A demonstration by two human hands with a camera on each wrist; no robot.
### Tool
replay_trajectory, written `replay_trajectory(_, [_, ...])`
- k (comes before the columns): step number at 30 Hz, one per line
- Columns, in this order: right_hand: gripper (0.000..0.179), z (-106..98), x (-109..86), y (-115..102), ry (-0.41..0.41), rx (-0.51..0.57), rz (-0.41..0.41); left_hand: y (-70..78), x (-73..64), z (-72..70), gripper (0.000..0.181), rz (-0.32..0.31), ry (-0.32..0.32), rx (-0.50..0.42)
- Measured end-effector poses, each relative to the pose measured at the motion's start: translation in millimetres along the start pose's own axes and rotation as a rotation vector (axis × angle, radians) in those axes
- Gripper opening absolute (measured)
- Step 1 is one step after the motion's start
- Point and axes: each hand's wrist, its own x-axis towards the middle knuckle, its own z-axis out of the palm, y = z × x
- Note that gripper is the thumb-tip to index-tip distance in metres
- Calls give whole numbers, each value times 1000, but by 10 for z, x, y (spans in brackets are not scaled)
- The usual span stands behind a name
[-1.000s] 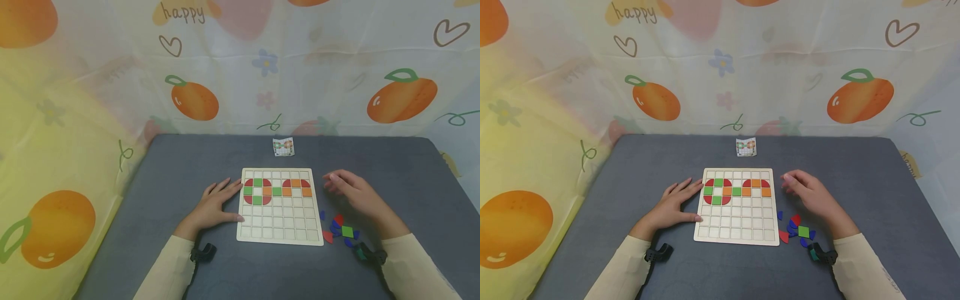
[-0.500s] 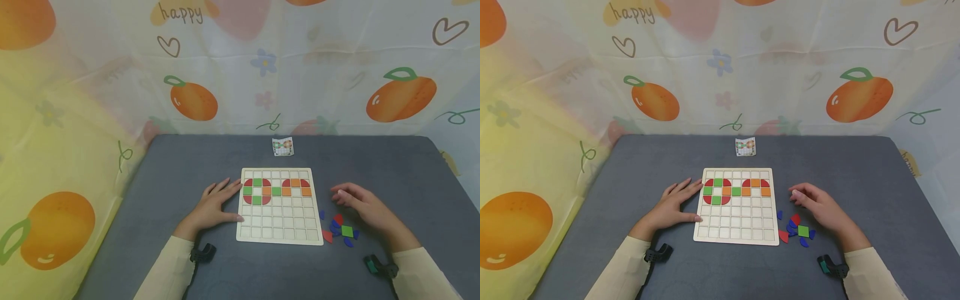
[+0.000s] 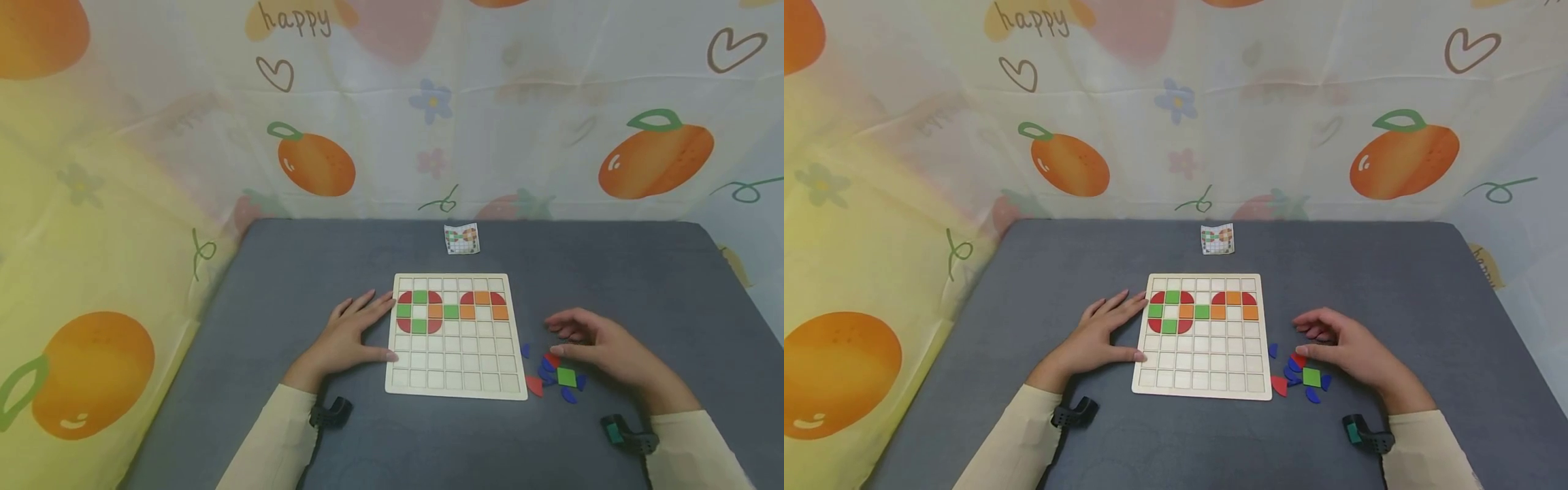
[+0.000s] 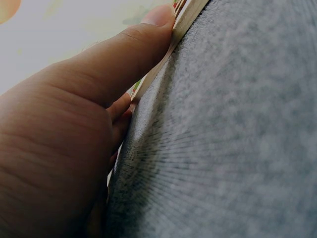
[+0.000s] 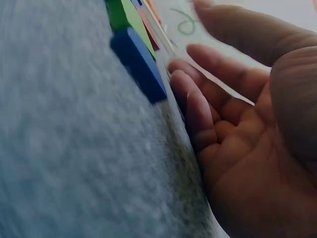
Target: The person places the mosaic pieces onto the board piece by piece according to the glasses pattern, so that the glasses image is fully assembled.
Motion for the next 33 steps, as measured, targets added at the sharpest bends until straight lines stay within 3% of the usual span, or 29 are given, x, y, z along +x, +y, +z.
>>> replay_trajectory(5, [43, -32, -16, 27, -49, -70, -58, 5, -3, -3, 109, 3, 0, 6])
replay_trajectory(11, [40, -1, -21, -15, -93, -47, -109, 5, 2, -11, 109, 8, -3, 2])
replay_trajectory(19, [39, 50, -4, -51, -131, -157, -107, 13, 8, -19, 108, 7, -5, -1])
replay_trajectory(25, [32, -7, -10, -10, -140, -108, -109, 3, 12, -12, 108, 7, -3, 3])
replay_trajectory(33, [50, -134, -79, 10, -214, -133, -95, -4, 16, -4, 108, 8, 1, 2])
